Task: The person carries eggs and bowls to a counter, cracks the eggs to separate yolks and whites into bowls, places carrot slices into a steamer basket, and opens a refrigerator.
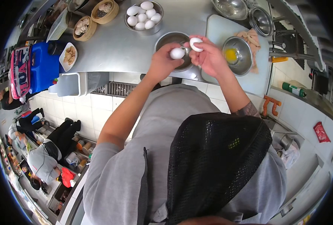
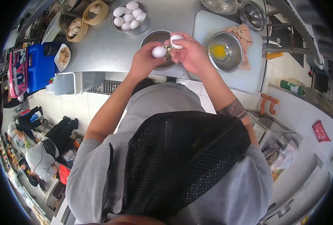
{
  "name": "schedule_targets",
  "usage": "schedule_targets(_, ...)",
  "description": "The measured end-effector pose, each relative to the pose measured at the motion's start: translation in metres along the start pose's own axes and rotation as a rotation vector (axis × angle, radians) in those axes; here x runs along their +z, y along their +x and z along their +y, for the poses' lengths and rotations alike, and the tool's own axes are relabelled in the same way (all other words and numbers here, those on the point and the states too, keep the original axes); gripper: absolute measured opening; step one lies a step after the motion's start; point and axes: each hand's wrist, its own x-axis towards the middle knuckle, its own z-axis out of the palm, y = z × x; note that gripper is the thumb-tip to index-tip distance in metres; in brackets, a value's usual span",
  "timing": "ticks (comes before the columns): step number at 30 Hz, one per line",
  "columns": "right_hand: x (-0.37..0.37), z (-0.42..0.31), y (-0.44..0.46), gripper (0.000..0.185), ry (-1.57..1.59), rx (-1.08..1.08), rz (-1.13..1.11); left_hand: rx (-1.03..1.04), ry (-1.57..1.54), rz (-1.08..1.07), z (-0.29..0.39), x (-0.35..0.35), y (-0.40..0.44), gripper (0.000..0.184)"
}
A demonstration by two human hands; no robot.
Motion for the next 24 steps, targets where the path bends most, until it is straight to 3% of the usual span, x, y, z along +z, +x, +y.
schedule_targets(2,-0.014,0.005,0.007,0.025,0.056,0.064,-0.046,-0.040,-0.148,-0.011,0.000,-0.003,0.001,0.050)
schedule_targets(4,-0.024,0.011,0.013,0.024,0.118,0.161,-0.219,-0.418,-0.736,-0.022,0.005,-0.011,0.003,0.048)
schedule_targets(5,-0.027,0.017,0.015,0.024,0.118,0.164,-0.223,-0.416,-0.736,-0.016,0.007,-0.015,0.001,0.048)
schedule_targets(8,-0.019,0.021,0.016,0.026,0.088,0.123,-0.133,-0.437,-0.656,-0.086,0.019,-0.021,-0.002,0.049)
schedule_targets(10,-0.011,0.017,0.012,0.028,-0.244,0.065,-0.151,-0.200,-0.131,-0.076,0.032,-0.021,-0.006,0.046)
schedule_targets(13,-0.008,0.020,0.016,0.031,-0.513,-0.042,-0.078,-0.141,0.139,-0.048,0.041,-0.025,-0.005,0.042)
schedule_targets(16,-0.009,0.022,0.023,0.039,-0.742,-0.075,-0.085,-0.009,0.277,-0.022,0.028,-0.027,-0.003,0.039)
schedule_targets(17,-0.010,0.023,0.024,0.039,-0.741,-0.074,-0.084,-0.011,0.277,-0.024,0.024,-0.028,-0.002,0.039)
schedule_targets(19,-0.011,0.026,0.024,0.043,-1.034,-0.125,-0.040,-0.025,0.408,-0.055,0.027,-0.027,-0.003,0.040)
schedule_targets(24,0.003,0.032,0.023,0.041,-1.254,-0.199,-0.002,-0.005,0.567,-0.114,0.020,-0.024,0.006,0.038)
